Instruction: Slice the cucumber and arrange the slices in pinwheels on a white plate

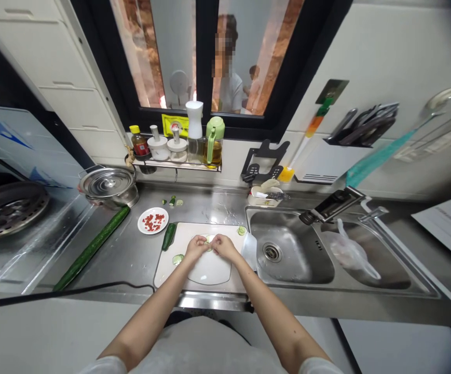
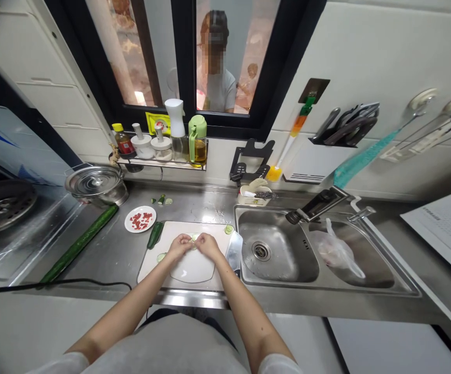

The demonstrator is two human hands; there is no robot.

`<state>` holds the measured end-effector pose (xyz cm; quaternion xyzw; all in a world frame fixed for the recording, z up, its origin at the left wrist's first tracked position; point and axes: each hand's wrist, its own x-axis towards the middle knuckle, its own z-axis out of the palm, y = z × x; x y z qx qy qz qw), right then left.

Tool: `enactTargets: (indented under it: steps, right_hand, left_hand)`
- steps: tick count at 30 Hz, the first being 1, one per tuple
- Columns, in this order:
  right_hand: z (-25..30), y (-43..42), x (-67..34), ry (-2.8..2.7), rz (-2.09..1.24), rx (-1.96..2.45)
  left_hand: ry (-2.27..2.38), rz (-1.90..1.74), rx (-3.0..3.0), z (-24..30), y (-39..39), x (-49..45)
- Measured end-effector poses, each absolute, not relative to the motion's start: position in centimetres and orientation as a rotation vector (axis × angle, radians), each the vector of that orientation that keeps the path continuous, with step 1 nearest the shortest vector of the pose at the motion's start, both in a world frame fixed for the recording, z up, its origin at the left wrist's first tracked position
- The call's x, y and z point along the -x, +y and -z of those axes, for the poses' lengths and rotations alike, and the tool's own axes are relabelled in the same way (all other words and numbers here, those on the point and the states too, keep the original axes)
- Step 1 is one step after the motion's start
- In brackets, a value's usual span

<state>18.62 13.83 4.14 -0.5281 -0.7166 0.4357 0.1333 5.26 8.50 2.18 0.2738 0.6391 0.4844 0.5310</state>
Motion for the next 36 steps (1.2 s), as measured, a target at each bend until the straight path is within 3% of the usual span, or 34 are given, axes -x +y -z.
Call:
enactTargets:
  steps: [10, 36]
  right_hand:
    - [-2.9, 15.4, -17.7, -2.279, -1.053, 1.591]
    - [-4.6, 15.2, -16.7, -2.581, -0.701, 1.918]
  left_hand:
    - [2.013, -0.777, -1.066, -1.5, 9.7, -4.0]
    - [2.178, -0.375, -1.399, -3.1, 10.2, -4.4]
